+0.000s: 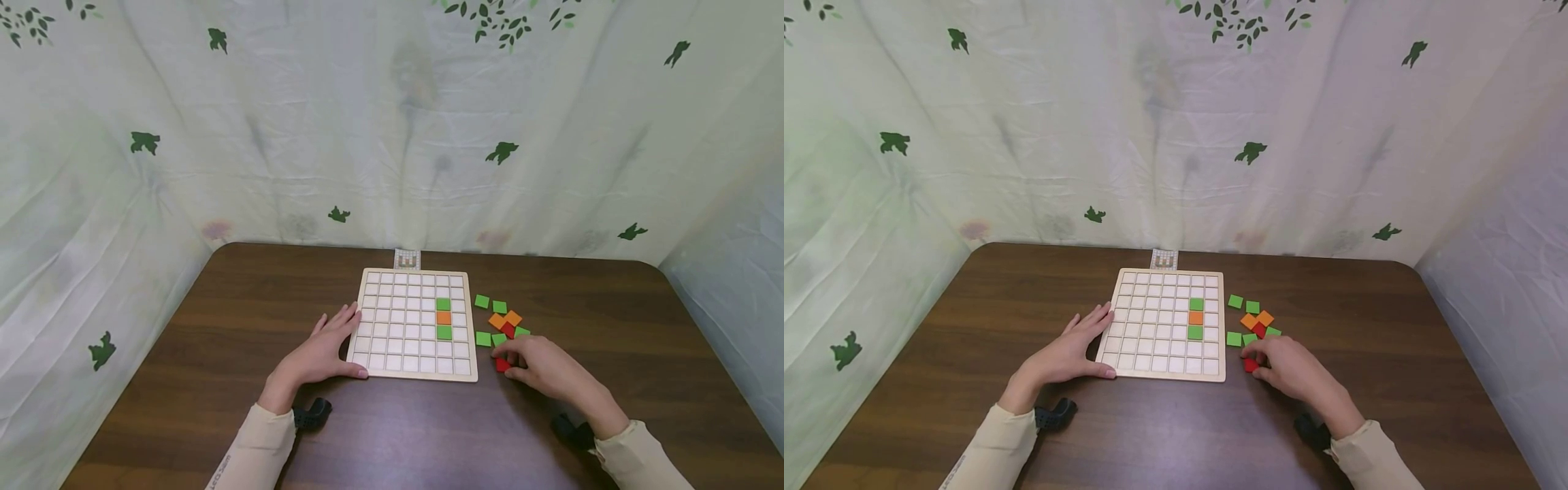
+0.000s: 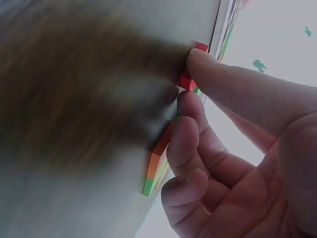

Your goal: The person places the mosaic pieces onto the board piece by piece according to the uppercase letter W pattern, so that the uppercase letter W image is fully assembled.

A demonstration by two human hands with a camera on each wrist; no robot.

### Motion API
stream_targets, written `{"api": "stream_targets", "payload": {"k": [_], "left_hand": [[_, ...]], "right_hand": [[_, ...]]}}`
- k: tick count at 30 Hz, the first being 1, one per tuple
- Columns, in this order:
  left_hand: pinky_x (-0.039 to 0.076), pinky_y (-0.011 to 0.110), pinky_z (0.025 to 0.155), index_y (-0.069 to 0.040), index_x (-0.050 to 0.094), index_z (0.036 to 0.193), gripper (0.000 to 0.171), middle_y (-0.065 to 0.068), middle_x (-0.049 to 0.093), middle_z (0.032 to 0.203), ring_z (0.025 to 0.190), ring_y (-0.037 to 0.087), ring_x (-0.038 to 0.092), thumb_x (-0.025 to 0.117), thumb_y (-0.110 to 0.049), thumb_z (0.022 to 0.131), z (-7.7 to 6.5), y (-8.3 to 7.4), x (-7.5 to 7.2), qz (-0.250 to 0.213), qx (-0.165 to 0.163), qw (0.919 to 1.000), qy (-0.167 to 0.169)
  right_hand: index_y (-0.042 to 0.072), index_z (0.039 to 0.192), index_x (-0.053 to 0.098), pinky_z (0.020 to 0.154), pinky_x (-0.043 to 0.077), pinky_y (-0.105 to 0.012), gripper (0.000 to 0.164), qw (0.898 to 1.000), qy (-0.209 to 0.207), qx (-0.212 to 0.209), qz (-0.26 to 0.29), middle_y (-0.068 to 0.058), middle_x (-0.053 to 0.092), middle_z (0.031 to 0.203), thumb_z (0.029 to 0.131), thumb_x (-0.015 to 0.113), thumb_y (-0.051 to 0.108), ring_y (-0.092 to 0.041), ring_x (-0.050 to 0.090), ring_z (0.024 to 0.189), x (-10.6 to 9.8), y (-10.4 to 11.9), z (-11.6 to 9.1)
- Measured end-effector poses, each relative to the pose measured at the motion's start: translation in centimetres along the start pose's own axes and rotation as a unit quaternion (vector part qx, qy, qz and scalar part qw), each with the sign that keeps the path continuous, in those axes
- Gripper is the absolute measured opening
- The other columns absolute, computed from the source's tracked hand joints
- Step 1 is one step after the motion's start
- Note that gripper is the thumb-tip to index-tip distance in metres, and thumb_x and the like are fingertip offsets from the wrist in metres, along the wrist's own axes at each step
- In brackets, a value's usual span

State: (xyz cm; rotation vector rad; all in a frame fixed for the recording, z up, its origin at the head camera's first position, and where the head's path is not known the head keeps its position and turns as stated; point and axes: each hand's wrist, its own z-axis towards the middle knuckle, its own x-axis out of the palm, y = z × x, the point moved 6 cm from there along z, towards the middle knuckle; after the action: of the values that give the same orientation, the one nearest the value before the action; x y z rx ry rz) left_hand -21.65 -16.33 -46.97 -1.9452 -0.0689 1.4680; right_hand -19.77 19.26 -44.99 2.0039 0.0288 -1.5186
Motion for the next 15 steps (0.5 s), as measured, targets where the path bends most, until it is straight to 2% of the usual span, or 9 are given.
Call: {"api": "stream_targets", "payload": {"k": [6, 15], "left_hand": [[0.000, 0.058, 0.121, -0.001, 0.023, 0.159, 0.114, 0.013, 0.011, 0.167, 0.154, 0.030, 0.005, 0.083, -0.054, 0.077, 0.0, -0.1, 0.0, -0.003, 0.000, 1.0000, 0.000], [0.000, 0.058, 0.121, -0.001, 0.023, 0.159, 0.114, 0.013, 0.011, 0.167, 0.154, 0.030, 0.005, 0.082, -0.055, 0.078, 0.1, -0.1, 0.0, 0.001, 0.002, 1.0000, 0.000]], "right_hand": [[0.013, 0.111, 0.074, 0.065, 0.048, -0.028, 0.027, 1.000, 0.002, -0.007, -0.009, 0.012, 0.059, 0.081, 0.085, 0.081, 0.010, -0.008, 0.052, 0.074, 0.0, 0.1, 0.0], [0.015, 0.113, 0.074, 0.066, 0.049, -0.028, 0.026, 1.000, -0.019, -0.014, 0.001, 0.014, 0.060, 0.083, 0.087, 0.079, 0.015, -0.007, 0.052, 0.075, -0.4, 1.1, 0.1]]}}
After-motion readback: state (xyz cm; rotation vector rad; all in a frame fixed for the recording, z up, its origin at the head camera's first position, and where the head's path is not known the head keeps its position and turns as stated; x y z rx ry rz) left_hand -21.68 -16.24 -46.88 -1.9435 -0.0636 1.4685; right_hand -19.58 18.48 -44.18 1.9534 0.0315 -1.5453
